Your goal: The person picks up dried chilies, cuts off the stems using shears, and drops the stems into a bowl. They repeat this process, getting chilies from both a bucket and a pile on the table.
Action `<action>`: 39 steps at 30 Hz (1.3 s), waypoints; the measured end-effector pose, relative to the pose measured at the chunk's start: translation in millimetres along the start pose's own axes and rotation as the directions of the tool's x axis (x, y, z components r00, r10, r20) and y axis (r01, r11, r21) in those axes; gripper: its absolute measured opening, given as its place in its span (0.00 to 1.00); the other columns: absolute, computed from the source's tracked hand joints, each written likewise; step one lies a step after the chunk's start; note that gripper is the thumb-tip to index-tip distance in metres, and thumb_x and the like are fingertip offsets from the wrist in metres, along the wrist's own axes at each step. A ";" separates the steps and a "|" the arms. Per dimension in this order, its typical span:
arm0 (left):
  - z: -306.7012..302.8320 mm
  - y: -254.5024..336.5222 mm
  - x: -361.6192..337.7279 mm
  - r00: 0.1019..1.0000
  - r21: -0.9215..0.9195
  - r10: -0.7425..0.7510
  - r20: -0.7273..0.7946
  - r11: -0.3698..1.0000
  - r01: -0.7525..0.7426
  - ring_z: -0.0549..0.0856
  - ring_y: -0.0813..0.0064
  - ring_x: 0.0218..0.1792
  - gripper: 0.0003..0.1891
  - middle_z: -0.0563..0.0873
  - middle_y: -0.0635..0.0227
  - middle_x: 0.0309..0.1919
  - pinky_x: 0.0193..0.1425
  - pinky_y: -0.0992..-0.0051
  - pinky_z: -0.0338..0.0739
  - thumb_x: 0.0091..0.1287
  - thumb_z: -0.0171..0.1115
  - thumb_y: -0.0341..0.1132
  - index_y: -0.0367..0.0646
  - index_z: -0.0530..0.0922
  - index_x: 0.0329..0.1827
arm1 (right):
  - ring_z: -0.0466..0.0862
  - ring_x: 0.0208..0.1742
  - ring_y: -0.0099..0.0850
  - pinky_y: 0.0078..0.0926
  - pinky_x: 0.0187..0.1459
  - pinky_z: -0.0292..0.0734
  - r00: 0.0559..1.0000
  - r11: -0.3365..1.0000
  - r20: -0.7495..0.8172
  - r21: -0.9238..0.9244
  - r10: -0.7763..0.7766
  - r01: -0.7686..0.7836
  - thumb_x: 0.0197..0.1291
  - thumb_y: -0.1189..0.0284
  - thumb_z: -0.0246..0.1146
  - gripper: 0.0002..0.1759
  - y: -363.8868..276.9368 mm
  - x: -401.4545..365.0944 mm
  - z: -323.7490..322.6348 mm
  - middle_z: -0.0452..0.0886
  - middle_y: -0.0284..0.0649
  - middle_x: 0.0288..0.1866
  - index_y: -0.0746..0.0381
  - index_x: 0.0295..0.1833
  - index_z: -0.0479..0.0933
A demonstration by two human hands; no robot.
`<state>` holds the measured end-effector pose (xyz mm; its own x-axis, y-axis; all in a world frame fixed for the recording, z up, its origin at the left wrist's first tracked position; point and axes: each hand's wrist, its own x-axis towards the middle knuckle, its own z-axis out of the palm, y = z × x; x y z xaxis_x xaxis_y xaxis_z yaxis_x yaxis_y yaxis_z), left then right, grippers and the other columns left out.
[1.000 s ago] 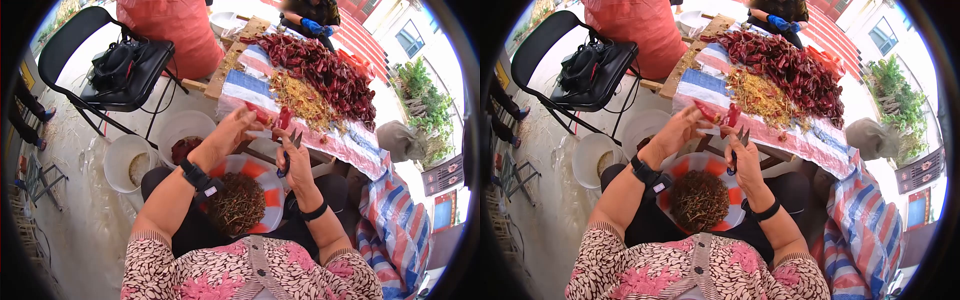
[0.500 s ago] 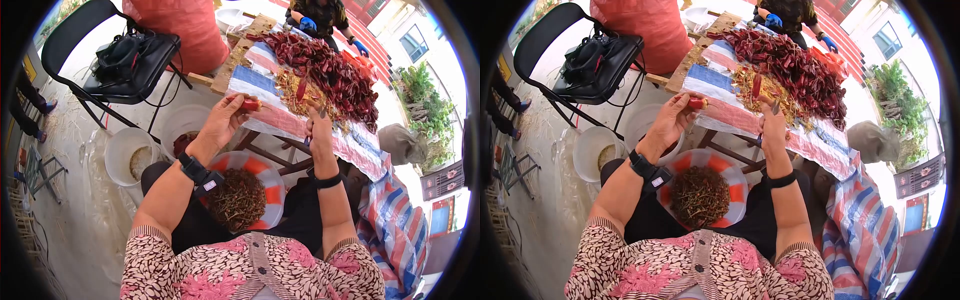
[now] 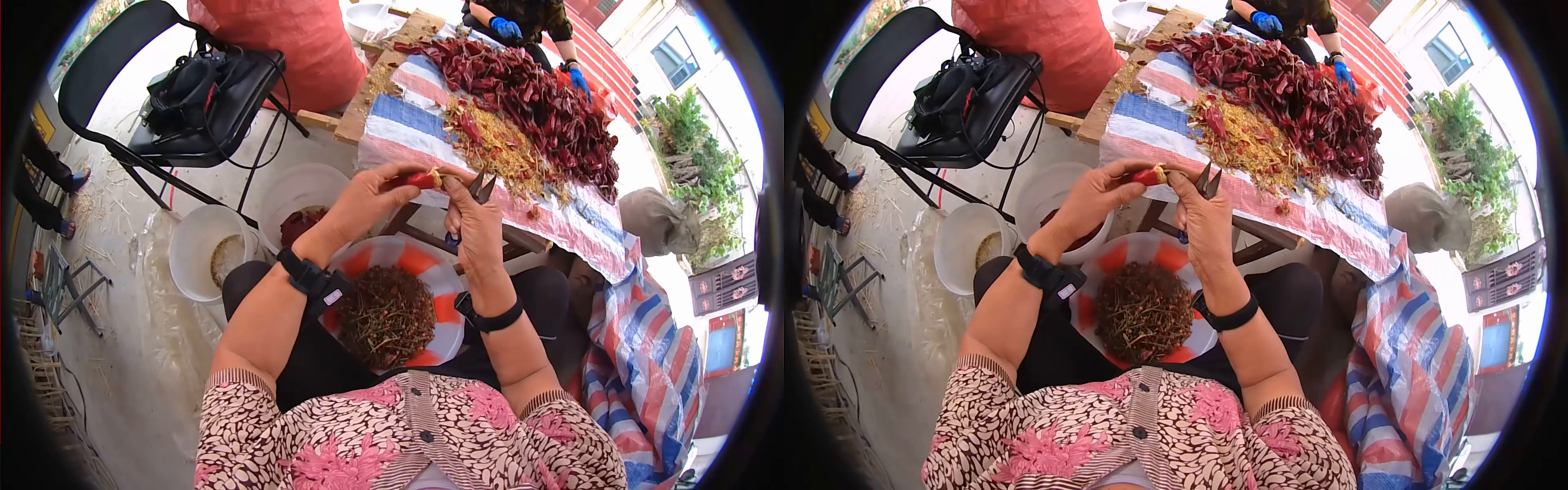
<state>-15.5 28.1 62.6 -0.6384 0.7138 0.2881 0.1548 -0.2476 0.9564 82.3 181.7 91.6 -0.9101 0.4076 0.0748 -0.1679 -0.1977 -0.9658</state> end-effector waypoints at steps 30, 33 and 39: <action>16.0 11.3 -28.5 0.988 -0.028 -0.120 0.099 0.992 0.123 0.65 0.87 0.28 0.11 0.68 0.79 0.26 0.31 0.84 0.62 0.75 0.53 0.35 0.38 0.76 0.53 | 0.66 0.17 0.13 0.13 0.17 0.60 0.974 0.976 0.154 0.115 0.168 -0.187 0.69 0.69 0.59 0.07 -0.1 -19.8 8.9 0.75 0.30 0.26 0.62 0.40 0.74; 12.8 10.7 -30.9 0.988 0.029 -0.062 0.144 0.998 0.059 0.66 0.86 0.27 0.12 0.69 0.78 0.25 0.32 0.83 0.64 0.75 0.52 0.35 0.38 0.76 0.53 | 0.64 0.15 0.13 0.13 0.17 0.60 0.903 0.753 0.224 0.497 0.368 -0.430 0.69 0.68 0.58 0.08 -3.5 -10.8 -0.9 0.76 0.30 0.28 0.61 0.39 0.72; 12.3 5.8 -35.3 0.988 -0.084 0.020 0.151 0.996 -0.008 0.73 0.84 0.37 0.15 0.75 0.74 0.35 0.46 0.81 0.71 0.75 0.52 0.38 0.39 0.74 0.59 | 0.64 0.15 0.15 0.15 0.17 0.60 0.942 0.948 0.139 0.046 0.306 -0.315 0.69 0.66 0.58 0.09 -9.9 -33.5 -8.5 0.75 0.30 0.27 0.59 0.39 0.70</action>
<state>17.2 9.6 58.6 -0.5139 0.7993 0.3115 0.0960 -0.3072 0.9468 117.7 177.6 96.6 -0.9611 0.1996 -0.1907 0.1101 -0.3565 -0.9278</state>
